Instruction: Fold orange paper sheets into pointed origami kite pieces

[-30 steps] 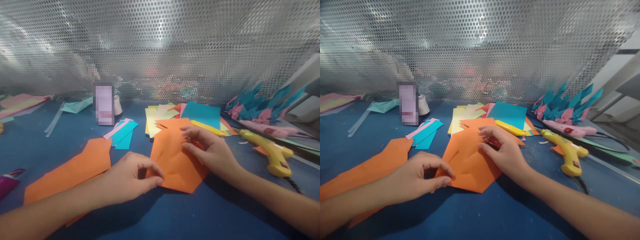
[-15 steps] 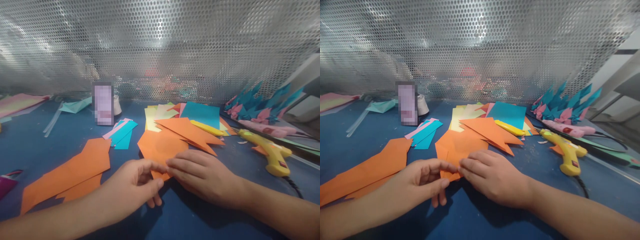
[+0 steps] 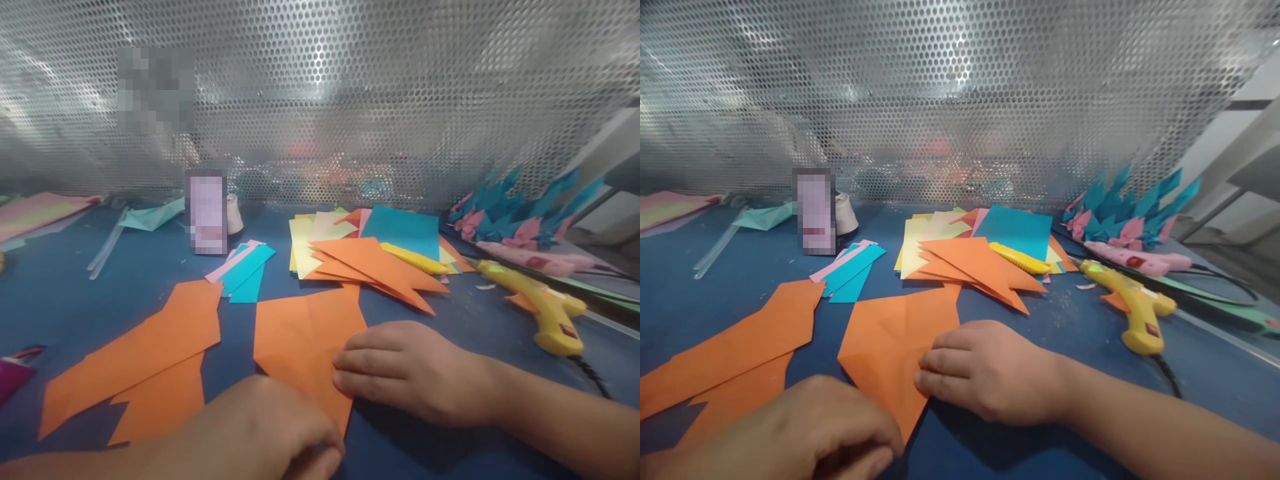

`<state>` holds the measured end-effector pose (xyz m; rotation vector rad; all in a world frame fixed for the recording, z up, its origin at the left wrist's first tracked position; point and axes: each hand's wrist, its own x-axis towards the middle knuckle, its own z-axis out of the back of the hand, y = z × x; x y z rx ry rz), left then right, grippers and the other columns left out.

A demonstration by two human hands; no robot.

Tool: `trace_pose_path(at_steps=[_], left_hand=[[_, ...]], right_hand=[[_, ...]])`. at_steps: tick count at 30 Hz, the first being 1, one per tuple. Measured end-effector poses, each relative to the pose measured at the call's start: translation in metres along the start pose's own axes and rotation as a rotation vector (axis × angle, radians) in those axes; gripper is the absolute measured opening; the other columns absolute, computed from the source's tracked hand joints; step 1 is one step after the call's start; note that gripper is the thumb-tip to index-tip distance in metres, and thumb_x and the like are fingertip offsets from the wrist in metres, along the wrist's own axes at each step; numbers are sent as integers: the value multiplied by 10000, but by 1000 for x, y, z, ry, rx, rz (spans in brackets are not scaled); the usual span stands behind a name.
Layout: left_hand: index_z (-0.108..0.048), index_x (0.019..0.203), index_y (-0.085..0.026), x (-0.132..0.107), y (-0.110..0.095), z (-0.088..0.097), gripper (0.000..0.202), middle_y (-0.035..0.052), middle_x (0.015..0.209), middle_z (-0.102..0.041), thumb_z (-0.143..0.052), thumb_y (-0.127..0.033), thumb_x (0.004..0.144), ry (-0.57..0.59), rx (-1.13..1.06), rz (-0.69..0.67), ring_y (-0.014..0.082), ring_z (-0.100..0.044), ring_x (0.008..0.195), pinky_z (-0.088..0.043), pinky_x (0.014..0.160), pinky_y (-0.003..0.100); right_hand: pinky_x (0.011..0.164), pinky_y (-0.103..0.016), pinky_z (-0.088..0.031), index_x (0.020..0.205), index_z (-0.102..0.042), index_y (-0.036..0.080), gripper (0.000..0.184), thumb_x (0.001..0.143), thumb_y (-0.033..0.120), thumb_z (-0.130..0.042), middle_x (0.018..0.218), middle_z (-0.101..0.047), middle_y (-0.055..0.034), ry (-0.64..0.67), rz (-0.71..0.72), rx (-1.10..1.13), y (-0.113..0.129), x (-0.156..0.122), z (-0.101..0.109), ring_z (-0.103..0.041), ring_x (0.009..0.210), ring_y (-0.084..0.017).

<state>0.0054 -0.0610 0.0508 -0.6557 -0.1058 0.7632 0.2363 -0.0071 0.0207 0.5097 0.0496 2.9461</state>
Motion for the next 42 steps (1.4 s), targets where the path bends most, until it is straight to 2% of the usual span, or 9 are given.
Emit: trace_pose_path(at_steps=[7,12,17,20,26,33,37,40,42], left_hand=[[-640,771,-214,3,10,-16,170,18,847,-636,-529,-214,900,-147,137,-225,127,-565,695,-424,557,188],[-613,970,-231,1,18,-21,198,22,934,-647,-432,-171,916,-118,180,-226,147,-600,776,-485,657,198],[-557,1147,-205,-4,23,-22,302,76,1038,-652,-331,-143,955,-141,250,-339,192,-601,895,-488,819,278],[-575,1085,-193,-3,25,-23,282,77,1010,-647,-349,-118,933,-165,222,-338,188,-587,860,-489,805,283],[-581,1053,-170,1,25,-22,323,66,1027,-630,-364,-26,862,-154,228,-381,179,-550,814,-478,739,274],[-635,905,-224,2,25,-16,285,56,1118,-557,-430,-35,846,-163,84,-248,195,-538,1013,-465,866,320],[-627,912,-214,2,26,-14,274,57,1172,-547,-413,-48,868,-127,28,-258,192,-514,1076,-443,912,323],[-619,915,-216,3,26,-13,271,48,1161,-558,-400,-60,882,-120,8,-260,184,-507,1087,-433,927,313],[-614,919,-223,3,26,-13,270,40,1153,-564,-401,-61,876,-119,3,-267,184,-509,1080,-432,927,311]], right_hand=[[745,-304,-499,1123,-612,86,368,989,162,-278,1025,-678,-112,39,23,8,4,2,3,-613,920,-195],[640,-291,-450,1080,-617,118,287,975,168,-355,881,-652,-75,111,-3,-22,4,5,3,-586,791,-178],[617,-280,-416,944,-626,133,283,980,164,-347,839,-628,-57,125,-18,-5,6,7,4,-564,762,-155],[606,-283,-411,935,-626,123,359,989,155,-272,806,-623,-64,134,-35,-4,5,7,4,-548,730,-161],[630,-305,-414,977,-635,111,328,921,101,-312,776,-618,-71,91,-141,-145,-9,-2,0,-524,708,-184],[624,-302,-424,975,-639,146,330,920,113,-316,747,-620,-64,6,-149,-233,-18,-6,-4,-534,695,-176],[677,-299,-440,996,-628,144,317,935,133,-317,840,-671,-65,-120,-58,-266,-15,-7,2,-565,770,-178],[645,-293,-428,975,-631,135,372,979,175,-261,843,-677,-58,-76,100,-193,-9,-6,6,-562,732,-166],[536,-294,-369,865,-635,147,388,986,155,-266,678,-619,-25,25,24,-190,-6,-5,6,-498,584,-147]])
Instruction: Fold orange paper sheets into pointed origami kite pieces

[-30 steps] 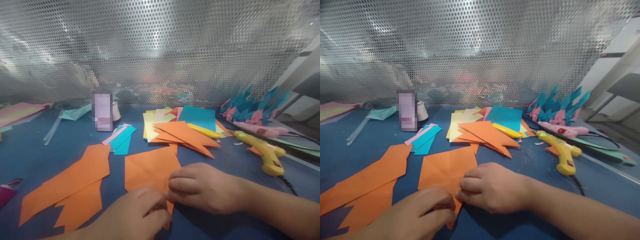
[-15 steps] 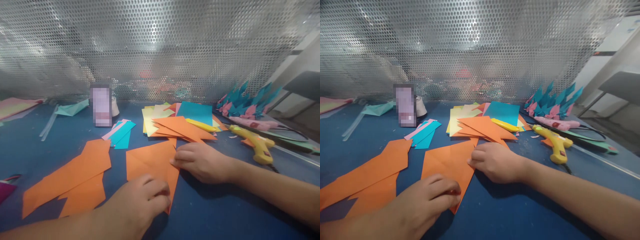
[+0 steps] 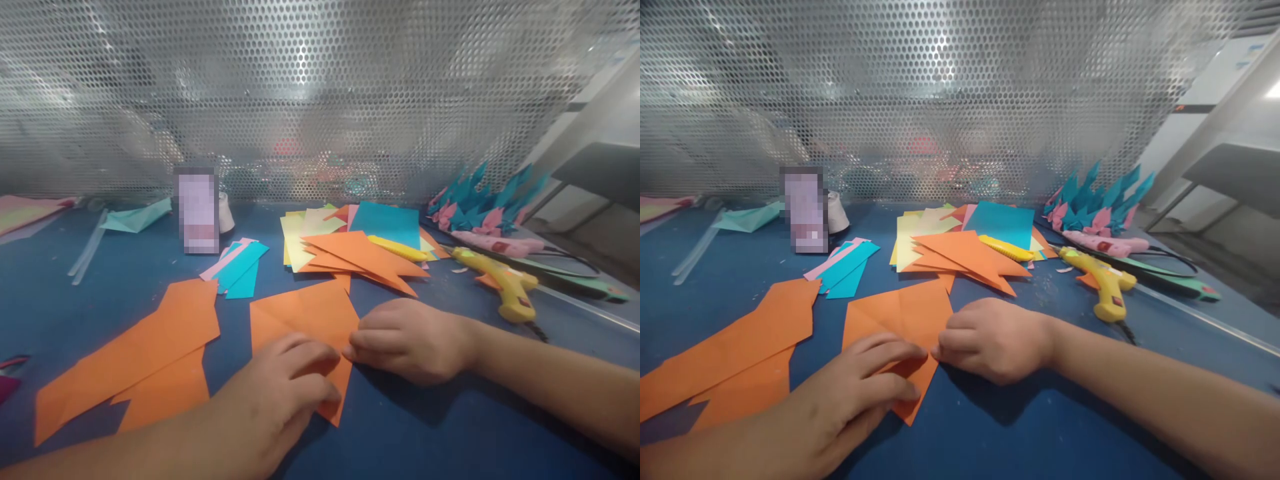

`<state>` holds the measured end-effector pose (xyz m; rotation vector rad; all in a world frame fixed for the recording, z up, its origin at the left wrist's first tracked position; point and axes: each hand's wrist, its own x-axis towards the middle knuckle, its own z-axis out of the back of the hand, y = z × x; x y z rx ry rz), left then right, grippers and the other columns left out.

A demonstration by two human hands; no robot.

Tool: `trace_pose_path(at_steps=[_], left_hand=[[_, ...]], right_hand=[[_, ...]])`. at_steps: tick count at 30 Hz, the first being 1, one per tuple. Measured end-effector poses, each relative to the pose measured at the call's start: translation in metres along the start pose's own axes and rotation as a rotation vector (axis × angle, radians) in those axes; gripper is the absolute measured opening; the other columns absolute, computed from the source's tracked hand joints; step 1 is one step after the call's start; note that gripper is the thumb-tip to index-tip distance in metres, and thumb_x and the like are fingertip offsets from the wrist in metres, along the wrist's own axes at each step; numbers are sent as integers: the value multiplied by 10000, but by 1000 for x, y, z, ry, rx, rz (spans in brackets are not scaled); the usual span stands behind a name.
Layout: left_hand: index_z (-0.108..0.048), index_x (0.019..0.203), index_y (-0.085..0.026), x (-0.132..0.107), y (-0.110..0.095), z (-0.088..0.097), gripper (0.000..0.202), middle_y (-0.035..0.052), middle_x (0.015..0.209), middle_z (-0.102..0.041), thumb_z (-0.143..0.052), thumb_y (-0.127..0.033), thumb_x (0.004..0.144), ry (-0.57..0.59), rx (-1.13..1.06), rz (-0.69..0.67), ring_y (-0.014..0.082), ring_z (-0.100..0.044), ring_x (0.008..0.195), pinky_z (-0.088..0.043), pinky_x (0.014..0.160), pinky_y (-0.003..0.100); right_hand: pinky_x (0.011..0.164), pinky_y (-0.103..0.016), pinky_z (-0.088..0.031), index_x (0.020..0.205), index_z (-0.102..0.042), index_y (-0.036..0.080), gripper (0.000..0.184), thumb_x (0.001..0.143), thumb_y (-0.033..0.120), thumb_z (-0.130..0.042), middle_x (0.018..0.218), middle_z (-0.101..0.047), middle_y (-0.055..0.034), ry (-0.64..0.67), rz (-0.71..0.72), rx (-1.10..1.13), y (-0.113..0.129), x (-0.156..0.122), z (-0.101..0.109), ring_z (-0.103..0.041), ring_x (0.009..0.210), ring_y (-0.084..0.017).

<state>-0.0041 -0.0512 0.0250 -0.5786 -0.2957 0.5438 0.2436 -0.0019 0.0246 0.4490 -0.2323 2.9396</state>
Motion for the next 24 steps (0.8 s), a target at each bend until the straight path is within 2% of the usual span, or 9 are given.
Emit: trace_pose_path(at_steps=[3,6,11,13,15,17,19,21,24], left_hand=[[-603,914,-224,1,-1,1,263,32,1161,-565,-413,-51,856,7,6,-7,181,-514,1072,-436,924,302],[-589,922,-218,2,-2,1,240,28,1160,-582,-420,-57,862,-9,31,-16,173,-528,1057,-444,919,285],[-535,1092,-199,2,-1,-1,257,51,1172,-616,-405,-91,897,-117,81,-37,184,-546,1078,-457,919,288],[-551,1072,-213,2,-1,0,257,32,1174,-618,-412,-89,895,-91,117,-29,202,-526,1125,-442,960,321],[-573,1037,-232,2,-2,2,252,6,1169,-620,-440,-89,877,-43,164,-12,234,-491,1188,-398,1024,396],[-574,1041,-236,1,-2,4,268,0,1173,-622,-438,-85,867,-30,198,-1,257,-463,1234,-372,1048,450],[-569,1061,-228,-1,-3,6,282,9,1186,-624,-420,-85,870,-51,215,-3,266,-449,1260,-373,1049,464],[-574,1059,-218,-1,-4,7,273,15,1189,-627,-419,-93,872,-59,223,-15,272,-448,1265,-381,1045,467],[-589,1043,-212,1,-4,7,264,15,1185,-631,-433,-91,867,-26,229,-18,278,-453,1262,-394,1034,466]], right_hand=[[528,-314,-336,801,-634,151,366,965,148,-306,670,-598,-30,55,16,5,-2,-1,-1,-464,576,-159],[529,-313,-323,724,-614,162,353,944,146,-338,655,-576,-30,57,-5,-23,-10,-6,-2,-441,574,-159],[510,-311,-321,688,-589,179,367,904,106,-302,641,-573,-37,18,-65,-66,-18,-11,-3,-428,566,-165],[557,-304,-380,743,-604,172,341,887,88,-307,680,-602,-47,-28,-139,-41,-18,-9,-5,-480,621,-172],[691,-314,-446,876,-623,155,301,893,90,-329,846,-651,-75,-82,-270,-7,-18,-5,-7,-544,773,-186],[847,-347,-449,1066,-595,146,267,921,143,-371,1080,-636,-100,-99,-404,28,-18,-1,-10,-545,963,-205],[934,-382,-423,1222,-517,154,309,940,236,-422,1230,-580,-102,-70,-497,63,-17,2,-13,-507,1079,-223],[954,-416,-411,1300,-454,161,389,940,307,-451,1266,-564,-96,-19,-541,98,-16,3,-15,-481,1116,-244],[956,-456,-402,1303,-452,177,412,927,344,-478,1241,-576,-100,26,-589,133,-15,4,-16,-462,1139,-265]])
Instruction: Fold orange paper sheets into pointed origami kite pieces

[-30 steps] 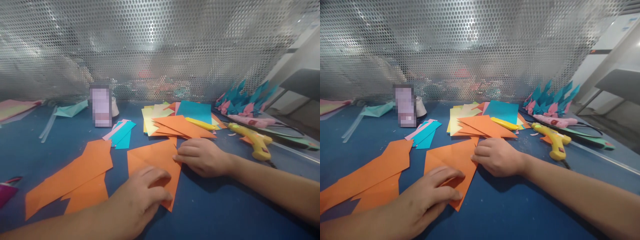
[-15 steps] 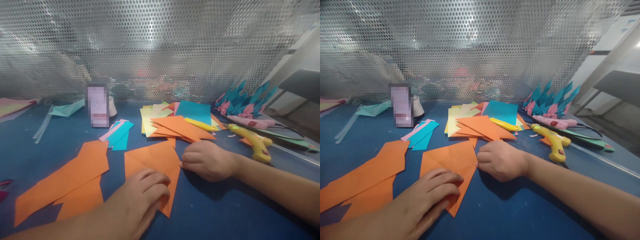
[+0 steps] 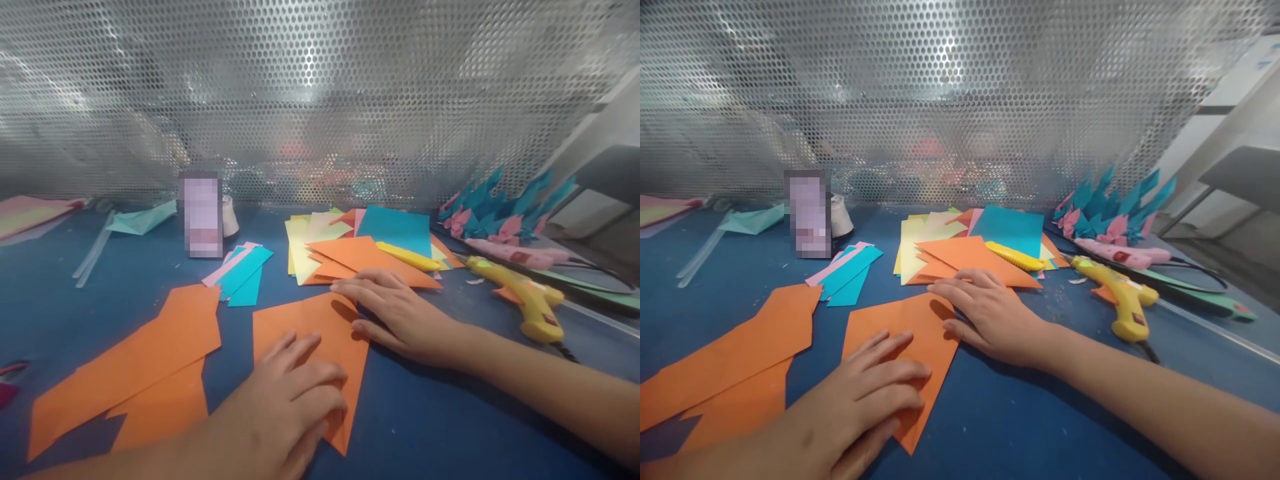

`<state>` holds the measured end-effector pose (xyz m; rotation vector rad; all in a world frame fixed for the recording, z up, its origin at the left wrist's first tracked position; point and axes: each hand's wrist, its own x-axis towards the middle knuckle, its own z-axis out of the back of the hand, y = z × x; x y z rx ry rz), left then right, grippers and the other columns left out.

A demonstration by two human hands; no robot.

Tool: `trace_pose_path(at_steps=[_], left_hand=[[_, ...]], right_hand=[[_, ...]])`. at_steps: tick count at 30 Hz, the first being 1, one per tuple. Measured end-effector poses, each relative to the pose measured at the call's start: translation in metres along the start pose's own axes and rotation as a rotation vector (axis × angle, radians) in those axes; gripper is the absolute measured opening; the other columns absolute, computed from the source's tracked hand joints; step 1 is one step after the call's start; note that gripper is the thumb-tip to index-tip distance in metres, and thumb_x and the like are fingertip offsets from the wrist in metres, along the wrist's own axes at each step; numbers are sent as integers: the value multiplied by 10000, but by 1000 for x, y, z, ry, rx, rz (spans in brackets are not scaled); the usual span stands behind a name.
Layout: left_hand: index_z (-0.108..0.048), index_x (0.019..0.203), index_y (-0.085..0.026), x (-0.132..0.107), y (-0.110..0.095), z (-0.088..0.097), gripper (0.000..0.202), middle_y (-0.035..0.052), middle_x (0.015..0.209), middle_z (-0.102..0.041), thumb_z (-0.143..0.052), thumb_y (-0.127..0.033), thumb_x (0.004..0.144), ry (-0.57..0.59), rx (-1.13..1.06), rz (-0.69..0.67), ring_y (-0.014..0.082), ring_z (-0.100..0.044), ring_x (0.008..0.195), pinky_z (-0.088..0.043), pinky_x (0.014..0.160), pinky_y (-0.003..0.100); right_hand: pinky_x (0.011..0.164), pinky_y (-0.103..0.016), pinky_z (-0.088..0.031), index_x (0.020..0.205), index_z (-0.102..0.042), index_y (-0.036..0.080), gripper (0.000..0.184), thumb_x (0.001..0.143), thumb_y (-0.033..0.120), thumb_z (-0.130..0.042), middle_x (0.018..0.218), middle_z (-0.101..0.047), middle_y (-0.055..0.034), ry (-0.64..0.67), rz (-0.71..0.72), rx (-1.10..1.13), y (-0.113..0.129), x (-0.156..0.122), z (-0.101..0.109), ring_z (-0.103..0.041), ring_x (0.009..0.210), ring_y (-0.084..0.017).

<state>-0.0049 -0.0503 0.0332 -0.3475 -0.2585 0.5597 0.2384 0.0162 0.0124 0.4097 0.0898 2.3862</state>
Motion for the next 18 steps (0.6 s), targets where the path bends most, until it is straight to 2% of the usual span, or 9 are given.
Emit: trace_pose_path(at_steps=[4,6,8,12,14,18], left_hand=[[-594,1040,-221,2,2,-2,260,4,1175,-631,-439,-89,879,36,-2,7,266,-464,1251,-383,1041,458],[-601,1017,-224,2,4,-4,234,0,1146,-643,-427,-118,902,18,-9,-18,253,-492,1218,-389,1034,446],[-610,986,-226,3,5,-4,229,-2,1112,-656,-408,-141,917,-34,-13,-54,239,-522,1173,-401,1020,432],[-614,1008,-236,5,4,-2,225,-2,1138,-640,-429,-151,913,-5,21,-24,225,-518,1164,-405,1022,404],[-625,980,-255,4,4,-1,213,8,1168,-615,-457,-158,891,14,29,-15,225,-521,1157,-426,1000,387],[-610,1068,-264,0,4,-5,280,58,1270,-544,-521,-179,816,-47,109,88,330,-445,1241,-404,1003,516]], right_hand=[[935,-464,-418,1256,-464,186,385,903,333,-513,1178,-581,-116,-13,-45,72,1,-2,0,-474,1132,-269],[923,-459,-436,1244,-443,201,399,880,326,-545,1187,-563,-116,-54,-68,149,1,-3,-1,-496,1114,-261],[866,-415,-485,1238,-412,222,402,867,287,-552,1147,-566,-99,-119,-125,288,3,-3,-3,-555,1017,-223],[650,-277,-547,1217,-373,227,429,835,245,-568,940,-574,-37,-258,-296,664,8,0,-8,-598,723,-135],[621,-262,-551,1183,-421,209,412,814,263,-597,877,-581,-26,-280,-363,742,10,2,-9,-605,682,-130],[669,-280,-572,1082,-553,193,295,806,277,-613,859,-635,-39,-289,-404,733,14,4,-8,-650,741,-154]])
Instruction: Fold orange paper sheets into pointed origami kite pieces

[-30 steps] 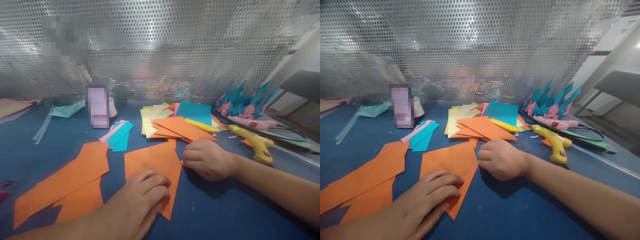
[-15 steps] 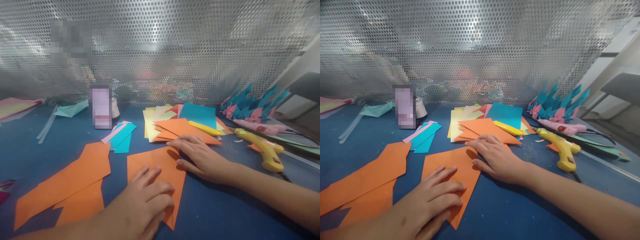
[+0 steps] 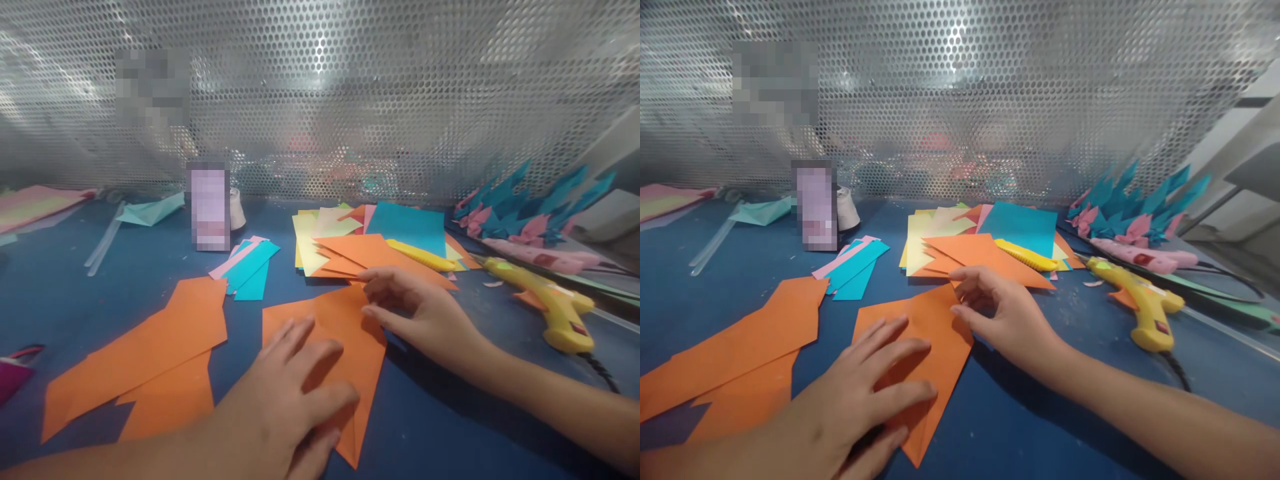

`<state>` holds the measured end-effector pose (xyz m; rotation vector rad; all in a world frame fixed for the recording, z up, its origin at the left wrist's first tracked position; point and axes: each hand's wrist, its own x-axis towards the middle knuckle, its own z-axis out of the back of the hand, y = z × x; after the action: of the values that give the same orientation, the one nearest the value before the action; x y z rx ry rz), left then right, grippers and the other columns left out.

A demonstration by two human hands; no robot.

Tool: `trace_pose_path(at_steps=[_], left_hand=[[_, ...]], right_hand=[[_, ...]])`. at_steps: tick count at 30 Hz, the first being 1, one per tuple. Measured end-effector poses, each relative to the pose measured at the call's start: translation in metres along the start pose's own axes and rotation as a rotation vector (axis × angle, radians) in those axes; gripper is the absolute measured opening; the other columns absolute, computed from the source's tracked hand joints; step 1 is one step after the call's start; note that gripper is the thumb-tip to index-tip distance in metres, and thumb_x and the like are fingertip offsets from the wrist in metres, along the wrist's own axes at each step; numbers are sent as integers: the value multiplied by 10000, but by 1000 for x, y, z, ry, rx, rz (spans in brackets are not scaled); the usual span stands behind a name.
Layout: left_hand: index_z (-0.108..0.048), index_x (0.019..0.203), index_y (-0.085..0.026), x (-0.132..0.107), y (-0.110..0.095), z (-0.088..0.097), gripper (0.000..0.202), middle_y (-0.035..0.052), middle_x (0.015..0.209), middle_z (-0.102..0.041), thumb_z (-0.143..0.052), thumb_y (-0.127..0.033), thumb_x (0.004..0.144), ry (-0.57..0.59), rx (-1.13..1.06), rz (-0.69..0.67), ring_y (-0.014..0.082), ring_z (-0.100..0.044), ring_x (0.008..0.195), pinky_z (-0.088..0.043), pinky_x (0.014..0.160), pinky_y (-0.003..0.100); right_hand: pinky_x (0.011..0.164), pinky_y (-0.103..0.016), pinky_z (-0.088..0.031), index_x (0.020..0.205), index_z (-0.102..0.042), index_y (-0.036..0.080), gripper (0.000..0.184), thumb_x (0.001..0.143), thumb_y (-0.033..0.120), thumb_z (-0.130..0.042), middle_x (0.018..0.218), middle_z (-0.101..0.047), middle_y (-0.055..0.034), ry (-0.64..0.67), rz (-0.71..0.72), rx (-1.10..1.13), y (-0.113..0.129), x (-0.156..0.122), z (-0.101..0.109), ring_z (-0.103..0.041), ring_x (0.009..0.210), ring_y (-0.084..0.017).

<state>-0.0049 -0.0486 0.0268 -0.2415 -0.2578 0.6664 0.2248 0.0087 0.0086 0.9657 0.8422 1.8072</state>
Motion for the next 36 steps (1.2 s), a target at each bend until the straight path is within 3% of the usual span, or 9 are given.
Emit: trace_pose_path(at_steps=[4,8,10,14,19,23,29,36], left_hand=[[-566,1172,-237,-3,3,-6,394,91,1356,-487,-549,-221,778,40,35,55,370,-375,1302,-393,1007,572],[-409,1338,-53,-5,7,-11,640,230,1454,-333,-551,-343,786,66,91,138,414,-307,1332,-404,995,590],[-346,1365,-9,-6,8,-12,710,260,1468,-276,-547,-360,782,64,107,161,423,-275,1342,-397,994,600],[-234,1403,-40,-10,10,-15,749,255,1483,-241,-535,-352,793,18,112,138,392,-247,1361,-384,1016,586],[-76,1411,-141,-13,11,-18,806,234,1484,-261,-550,-337,789,-43,92,112,353,-261,1370,-383,1039,556],[-77,1399,-143,-11,10,-18,801,240,1487,-247,-551,-327,780,-45,54,132,353,-256,1372,-382,1037,563],[-146,1437,-56,-5,7,-12,817,232,1516,-163,-529,-348,778,104,4,220,372,-202,1383,-326,1058,583],[-181,1455,-56,-3,8,-9,822,200,1529,-97,-525,-385,784,155,-27,243,364,-147,1395,-282,1075,579]], right_hand=[[720,-296,-582,1012,-609,202,214,809,269,-615,953,-689,-53,-14,51,-72,3,-3,0,-678,791,-166],[716,-282,-569,1011,-631,206,176,841,228,-589,896,-713,-34,36,180,-235,6,-7,0,-683,776,-156],[716,-270,-551,996,-646,210,159,857,189,-569,876,-716,-24,64,286,-334,6,-8,0,-674,779,-148],[694,-248,-530,971,-651,200,152,892,157,-528,844,-718,-20,79,442,-440,5,-8,-3,-663,758,-135],[803,-262,-528,984,-639,176,202,924,118,-455,941,-721,-46,163,632,-498,7,-11,-5,-663,863,-145],[850,-277,-523,1029,-628,132,271,957,115,-367,971,-715,-77,236,719,-528,10,-13,-5,-662,880,-149],[877,-302,-520,1064,-629,94,365,988,143,-275,1027,-705,-101,306,787,-582,9,-13,-6,-647,928,-169],[891,-294,-516,1078,-633,81,405,989,143,-242,1062,-697,-111,344,812,-599,8,-14,-5,-631,974,-180]])
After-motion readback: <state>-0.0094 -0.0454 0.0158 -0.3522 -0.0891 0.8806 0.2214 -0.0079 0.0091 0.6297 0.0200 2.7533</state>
